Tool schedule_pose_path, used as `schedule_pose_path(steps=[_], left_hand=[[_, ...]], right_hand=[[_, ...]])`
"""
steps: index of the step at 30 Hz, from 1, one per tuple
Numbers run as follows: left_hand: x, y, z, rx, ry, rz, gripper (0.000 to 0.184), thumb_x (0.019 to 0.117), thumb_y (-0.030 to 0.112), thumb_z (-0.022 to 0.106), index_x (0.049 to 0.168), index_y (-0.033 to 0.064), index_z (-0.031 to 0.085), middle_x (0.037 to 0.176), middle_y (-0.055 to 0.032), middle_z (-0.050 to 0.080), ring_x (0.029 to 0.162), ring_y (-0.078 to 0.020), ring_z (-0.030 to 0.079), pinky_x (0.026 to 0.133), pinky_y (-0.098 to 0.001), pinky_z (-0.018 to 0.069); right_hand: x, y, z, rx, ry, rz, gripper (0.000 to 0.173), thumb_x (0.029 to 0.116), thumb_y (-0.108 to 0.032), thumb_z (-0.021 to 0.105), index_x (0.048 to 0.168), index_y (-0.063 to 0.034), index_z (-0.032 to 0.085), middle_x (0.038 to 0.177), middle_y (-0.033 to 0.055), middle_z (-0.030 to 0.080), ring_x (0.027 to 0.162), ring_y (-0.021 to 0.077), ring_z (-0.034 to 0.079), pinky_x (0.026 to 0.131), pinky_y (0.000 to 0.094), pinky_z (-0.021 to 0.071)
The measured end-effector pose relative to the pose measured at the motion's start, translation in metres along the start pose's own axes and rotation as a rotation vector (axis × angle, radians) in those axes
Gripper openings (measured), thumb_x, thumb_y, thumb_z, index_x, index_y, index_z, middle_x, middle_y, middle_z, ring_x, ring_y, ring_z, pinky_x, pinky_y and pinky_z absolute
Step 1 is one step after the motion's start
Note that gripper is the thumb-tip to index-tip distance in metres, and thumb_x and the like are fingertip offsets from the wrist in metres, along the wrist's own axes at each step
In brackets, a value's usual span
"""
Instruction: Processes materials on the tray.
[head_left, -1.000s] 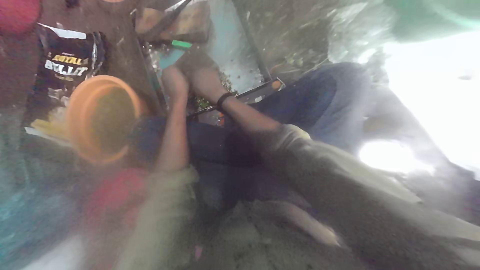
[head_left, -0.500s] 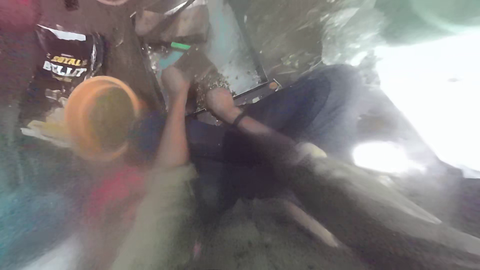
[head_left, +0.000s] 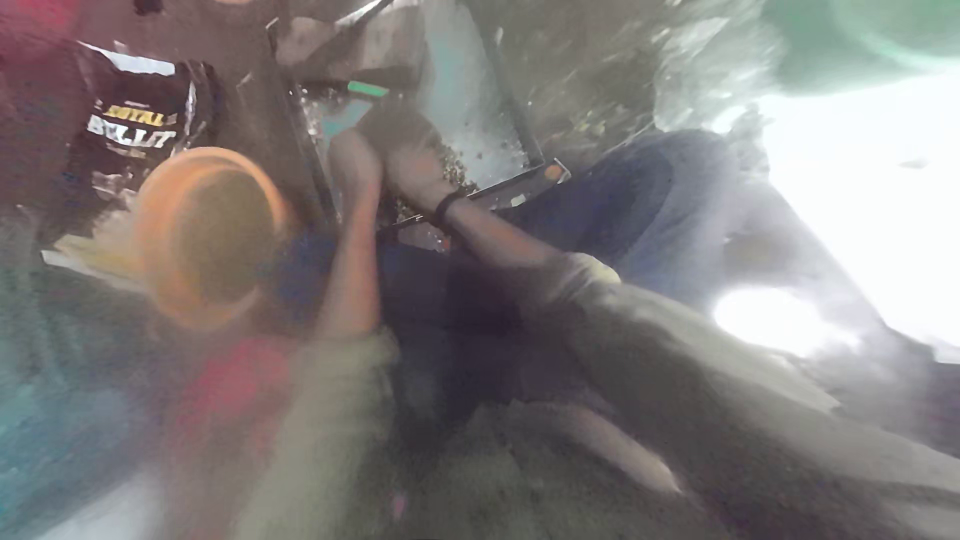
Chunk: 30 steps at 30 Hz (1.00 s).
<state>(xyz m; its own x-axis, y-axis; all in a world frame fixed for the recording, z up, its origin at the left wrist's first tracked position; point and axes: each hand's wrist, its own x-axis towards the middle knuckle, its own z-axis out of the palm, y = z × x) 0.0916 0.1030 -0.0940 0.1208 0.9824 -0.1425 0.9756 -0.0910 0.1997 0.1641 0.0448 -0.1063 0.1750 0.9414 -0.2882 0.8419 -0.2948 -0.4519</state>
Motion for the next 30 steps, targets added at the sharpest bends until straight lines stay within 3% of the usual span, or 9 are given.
schedule_pose_path(steps=[2,4,6,9,12,16,21,28,30], left_hand=[[0.004,-0.001,0.002,-0.003,-0.008,0.003,0.026,0.094,0.021,0.066,0.11,0.0024,0.073,0.12,-0.0209,0.071,0.115,-0.0367,0.068,0.099,-0.0572,0.0548],[0.005,-0.001,0.002,-0.006,-0.019,0.014,0.027,0.0935,0.024,0.067,0.11,0.003,0.073,0.12,-0.0203,0.071,0.116,-0.0361,0.068,0.1,-0.0567,0.0544],[0.008,-0.002,0.002,-0.005,-0.038,0.03,0.024,0.0927,0.022,0.068,0.108,0.005,0.076,0.122,-0.0202,0.071,0.118,-0.0363,0.067,0.101,-0.0572,0.0535],[0.006,0.0,0.0,-0.018,-0.04,0.034,0.026,0.0952,0.022,0.065,0.11,0.003,0.075,0.127,-0.0212,0.068,0.122,-0.0365,0.064,0.104,-0.0557,0.0514],[0.001,0.002,-0.003,-0.036,-0.037,0.0,0.03,0.0972,0.027,0.064,0.111,0.0017,0.074,0.123,-0.0219,0.07,0.119,-0.0369,0.067,0.102,-0.0559,0.0526],[0.0,0.002,-0.006,-0.02,-0.041,0.004,0.03,0.095,0.028,0.07,0.11,0.0018,0.074,0.123,-0.0227,0.07,0.12,-0.0383,0.066,0.104,-0.0573,0.0514],[-0.003,-0.001,-0.003,-0.008,0.008,0.02,0.023,0.0979,0.014,0.062,0.112,-0.0009,0.072,0.122,-0.0246,0.07,0.117,-0.04,0.067,0.1,-0.0569,0.0533],[-0.002,0.0,-0.004,-0.021,-0.007,0.021,0.029,0.1006,0.021,0.059,0.115,-0.0001,0.072,0.124,-0.0226,0.07,0.12,-0.0382,0.066,0.103,-0.0568,0.0517],[0.004,-0.004,0.0,-0.015,-0.004,0.064,0.028,0.0998,0.023,0.061,0.111,0.0015,0.074,0.123,-0.0219,0.07,0.12,-0.0371,0.066,0.105,-0.0555,0.0517]], right_hand=[[-0.004,0.004,0.004,0.01,0.017,0.013,0.025,0.1009,-0.025,0.057,0.114,-0.0099,0.072,0.111,0.0166,0.073,0.104,0.0381,0.07,0.08,0.0606,0.0576],[-0.019,0.008,0.008,0.009,-0.002,0.05,0.035,0.1022,-0.024,0.054,0.134,-0.0118,0.065,0.113,0.02,0.072,0.104,0.0415,0.07,0.08,0.0612,0.0577],[-0.04,0.013,0.011,-0.024,-0.022,0.07,0.041,0.1014,-0.019,0.055,0.141,-0.0104,0.059,0.108,0.0225,0.072,0.099,0.0445,0.071,0.076,0.062,0.0575],[-0.064,0.021,0.005,-0.05,-0.066,0.082,0.041,0.0992,-0.017,0.059,0.139,-0.0078,0.06,0.107,0.0229,0.072,0.1,0.0444,0.071,0.078,0.0615,0.0575],[-0.068,0.023,-0.006,-0.009,-0.056,0.065,0.025,0.0965,-0.017,0.062,0.116,-0.0031,0.069,0.105,0.0225,0.072,0.098,0.0432,0.071,0.075,0.0623,0.057],[-0.05,0.007,-0.021,0.016,-0.062,0.084,0.023,0.0991,-0.02,0.059,0.109,-0.0025,0.07,0.109,0.0214,0.071,0.101,0.0411,0.07,0.075,0.0615,0.0566],[-0.022,-0.01,-0.019,0.055,-0.046,0.06,0.025,0.1016,-0.021,0.057,0.113,-0.0033,0.072,0.117,0.0211,0.071,0.108,0.0415,0.069,0.082,0.0623,0.0568],[-0.01,-0.006,-0.003,0.04,-0.031,0.03,0.028,0.1025,-0.024,0.056,0.12,-0.0069,0.07,0.115,0.0201,0.072,0.107,0.042,0.069,0.082,0.0633,0.0564],[-0.014,-0.002,0.006,0.011,-0.004,0.037,0.034,0.1026,-0.024,0.055,0.131,-0.0093,0.064,0.112,0.02,0.072,0.104,0.0423,0.07,0.08,0.0622,0.0573]])
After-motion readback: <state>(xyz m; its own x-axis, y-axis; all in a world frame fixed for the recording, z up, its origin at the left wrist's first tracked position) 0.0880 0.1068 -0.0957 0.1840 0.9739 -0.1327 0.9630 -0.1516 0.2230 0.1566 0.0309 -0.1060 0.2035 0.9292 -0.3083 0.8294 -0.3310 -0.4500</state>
